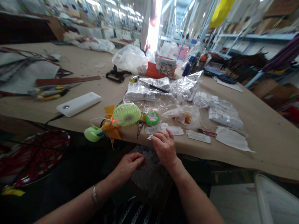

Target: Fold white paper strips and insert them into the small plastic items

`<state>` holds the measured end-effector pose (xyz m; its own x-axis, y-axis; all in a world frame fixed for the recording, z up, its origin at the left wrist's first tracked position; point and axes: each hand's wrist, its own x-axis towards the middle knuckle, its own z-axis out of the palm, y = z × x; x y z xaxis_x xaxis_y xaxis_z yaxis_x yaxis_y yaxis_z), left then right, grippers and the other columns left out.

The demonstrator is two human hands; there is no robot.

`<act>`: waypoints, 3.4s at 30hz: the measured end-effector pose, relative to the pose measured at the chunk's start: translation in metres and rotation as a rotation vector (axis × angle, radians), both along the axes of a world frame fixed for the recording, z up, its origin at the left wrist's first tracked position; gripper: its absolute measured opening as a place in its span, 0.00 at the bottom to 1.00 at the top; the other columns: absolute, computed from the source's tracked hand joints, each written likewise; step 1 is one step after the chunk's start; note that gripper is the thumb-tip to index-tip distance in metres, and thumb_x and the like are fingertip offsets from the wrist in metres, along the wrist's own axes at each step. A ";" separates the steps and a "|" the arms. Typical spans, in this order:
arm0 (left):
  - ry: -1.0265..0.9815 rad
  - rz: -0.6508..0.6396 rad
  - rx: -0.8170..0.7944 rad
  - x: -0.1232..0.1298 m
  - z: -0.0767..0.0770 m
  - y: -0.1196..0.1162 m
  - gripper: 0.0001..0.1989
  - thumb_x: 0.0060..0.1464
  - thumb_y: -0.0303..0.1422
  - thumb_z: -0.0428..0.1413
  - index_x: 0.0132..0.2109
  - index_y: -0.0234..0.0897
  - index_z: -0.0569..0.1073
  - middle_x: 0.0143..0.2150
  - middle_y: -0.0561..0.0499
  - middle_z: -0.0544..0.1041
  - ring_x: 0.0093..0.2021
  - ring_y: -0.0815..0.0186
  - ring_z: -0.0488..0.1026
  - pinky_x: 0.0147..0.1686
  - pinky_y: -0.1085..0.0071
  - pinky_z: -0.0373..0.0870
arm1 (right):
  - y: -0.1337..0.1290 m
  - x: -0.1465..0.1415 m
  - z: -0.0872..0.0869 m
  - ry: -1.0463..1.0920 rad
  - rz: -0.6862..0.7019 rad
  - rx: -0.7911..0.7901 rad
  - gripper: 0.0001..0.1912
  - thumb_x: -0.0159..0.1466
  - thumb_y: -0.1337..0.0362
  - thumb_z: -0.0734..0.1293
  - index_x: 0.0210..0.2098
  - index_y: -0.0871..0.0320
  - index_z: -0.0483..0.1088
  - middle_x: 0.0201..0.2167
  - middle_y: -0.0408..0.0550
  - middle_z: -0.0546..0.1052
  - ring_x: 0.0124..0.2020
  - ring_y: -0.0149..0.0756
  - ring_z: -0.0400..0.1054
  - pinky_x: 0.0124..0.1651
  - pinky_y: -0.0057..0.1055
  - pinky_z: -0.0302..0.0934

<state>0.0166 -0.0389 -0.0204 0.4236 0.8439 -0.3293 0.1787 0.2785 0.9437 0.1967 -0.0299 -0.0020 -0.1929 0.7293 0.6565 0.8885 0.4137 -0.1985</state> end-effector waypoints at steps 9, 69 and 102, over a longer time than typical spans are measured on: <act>-0.759 0.174 -0.682 0.028 0.024 0.013 0.09 0.55 0.32 0.52 0.35 0.29 0.72 0.27 0.50 0.73 0.22 0.74 0.69 0.22 0.78 0.64 | -0.039 -0.016 -0.006 0.090 0.260 0.025 0.07 0.62 0.68 0.63 0.35 0.51 0.72 0.36 0.42 0.77 0.48 0.36 0.67 0.56 0.43 0.57; -0.302 0.099 -0.639 0.034 0.035 0.006 0.05 0.55 0.27 0.52 0.37 0.28 0.70 0.27 0.45 0.76 0.24 0.67 0.74 0.27 0.71 0.72 | -0.071 0.125 -0.013 0.107 -0.346 -0.025 0.07 0.63 0.64 0.62 0.35 0.57 0.71 0.37 0.50 0.76 0.43 0.40 0.69 0.49 0.41 0.62; -0.517 -0.016 -0.625 0.005 0.032 -0.004 0.07 0.54 0.31 0.52 0.37 0.31 0.71 0.25 0.49 0.72 0.22 0.68 0.71 0.25 0.72 0.69 | -0.059 -0.013 -0.013 0.864 0.128 -0.471 0.11 0.59 0.63 0.66 0.42 0.54 0.68 0.40 0.48 0.73 0.44 0.39 0.68 0.49 0.37 0.63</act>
<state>0.0220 -0.0431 0.0115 0.6616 0.5610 -0.4975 -0.2285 0.7828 0.5788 0.1836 -0.0886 -0.0151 0.1195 0.9590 0.2568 0.3154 0.2086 -0.9257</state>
